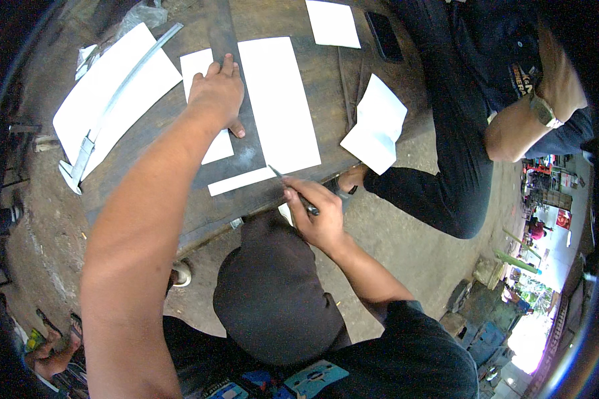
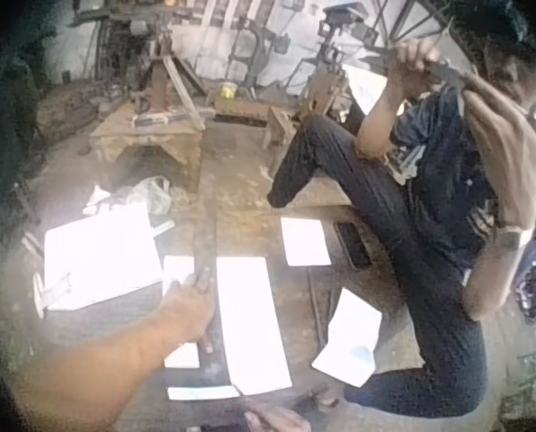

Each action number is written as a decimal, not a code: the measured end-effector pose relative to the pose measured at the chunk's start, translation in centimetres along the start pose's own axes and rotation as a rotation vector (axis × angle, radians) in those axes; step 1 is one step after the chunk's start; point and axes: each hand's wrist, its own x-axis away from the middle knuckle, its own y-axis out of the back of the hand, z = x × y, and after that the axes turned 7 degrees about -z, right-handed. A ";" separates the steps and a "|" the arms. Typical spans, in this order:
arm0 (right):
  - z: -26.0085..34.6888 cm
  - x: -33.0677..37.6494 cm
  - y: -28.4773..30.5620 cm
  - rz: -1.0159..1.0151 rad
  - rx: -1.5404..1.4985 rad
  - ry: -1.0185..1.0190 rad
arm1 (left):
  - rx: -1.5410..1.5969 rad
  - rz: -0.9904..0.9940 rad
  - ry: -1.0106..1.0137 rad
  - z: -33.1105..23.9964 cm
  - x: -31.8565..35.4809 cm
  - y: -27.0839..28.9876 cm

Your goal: The person uses a vernier caliper and a pen to draw straight lines and geometric shapes on white paper. They repeatedly position the caliper as a straightedge, draw lines, and then reposition it to create additional lines and circles on the paper.

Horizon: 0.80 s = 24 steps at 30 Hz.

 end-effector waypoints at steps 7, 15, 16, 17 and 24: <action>-0.8 -9.1 -1.5 -0.136 -0.025 0.078 | 0.010 0.007 -0.010 0.1 0.0 0.1; -3.0 -19.8 -7.5 -0.102 -0.084 0.090 | 0.020 0.007 0.021 -0.2 -0.1 0.1; -3.1 -20.1 -7.8 -0.097 -0.096 0.074 | 0.028 -0.003 0.018 -0.1 -0.1 0.0; -3.1 -20.4 -8.0 -0.100 -0.102 0.080 | 0.029 -0.003 0.013 0.0 -0.1 0.0; -3.2 -20.5 -8.8 -0.114 -0.077 0.070 | 0.008 0.019 0.012 0.0 -0.1 0.1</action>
